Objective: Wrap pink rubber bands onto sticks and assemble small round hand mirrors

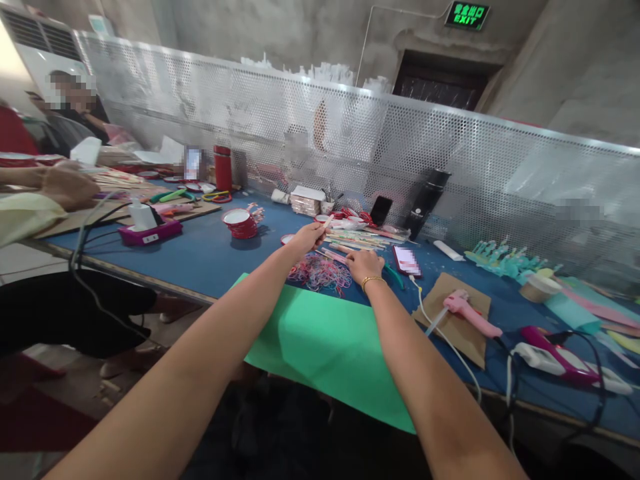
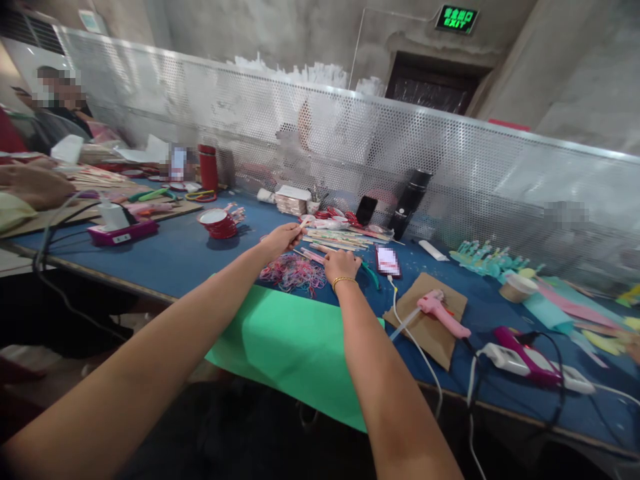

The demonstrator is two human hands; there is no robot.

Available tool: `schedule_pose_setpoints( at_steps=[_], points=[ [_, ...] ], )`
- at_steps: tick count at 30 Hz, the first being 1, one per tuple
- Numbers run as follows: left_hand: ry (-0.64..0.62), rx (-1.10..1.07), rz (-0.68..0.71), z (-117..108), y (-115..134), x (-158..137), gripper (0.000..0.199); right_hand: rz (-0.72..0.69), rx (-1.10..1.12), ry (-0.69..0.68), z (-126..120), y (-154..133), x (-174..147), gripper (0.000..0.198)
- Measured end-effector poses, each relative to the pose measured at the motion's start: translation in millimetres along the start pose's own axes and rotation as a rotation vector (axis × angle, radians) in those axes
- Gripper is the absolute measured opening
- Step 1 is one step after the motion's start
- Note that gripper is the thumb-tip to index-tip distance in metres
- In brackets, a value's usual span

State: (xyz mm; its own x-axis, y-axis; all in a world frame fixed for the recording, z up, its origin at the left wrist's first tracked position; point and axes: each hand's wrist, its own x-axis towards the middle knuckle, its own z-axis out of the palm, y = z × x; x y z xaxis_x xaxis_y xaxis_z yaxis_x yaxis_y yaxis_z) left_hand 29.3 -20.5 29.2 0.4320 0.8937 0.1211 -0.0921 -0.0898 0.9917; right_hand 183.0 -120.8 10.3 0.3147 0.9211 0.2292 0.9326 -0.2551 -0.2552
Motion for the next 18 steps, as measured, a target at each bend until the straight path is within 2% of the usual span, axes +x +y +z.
schedule_pose_setpoints(
  at_steps=[10,18],
  points=[
    [0.023,0.021,-0.008,-0.7,-2.0,2.6,0.013,0.02,0.094,0.063,2.4,-1.0,1.6,0.015],
    [0.061,0.008,0.004,-3.0,0.4,1.3,0.01,0.115,0.246,0.219,-10.3,13.0,4.1,0.019]
  ],
)
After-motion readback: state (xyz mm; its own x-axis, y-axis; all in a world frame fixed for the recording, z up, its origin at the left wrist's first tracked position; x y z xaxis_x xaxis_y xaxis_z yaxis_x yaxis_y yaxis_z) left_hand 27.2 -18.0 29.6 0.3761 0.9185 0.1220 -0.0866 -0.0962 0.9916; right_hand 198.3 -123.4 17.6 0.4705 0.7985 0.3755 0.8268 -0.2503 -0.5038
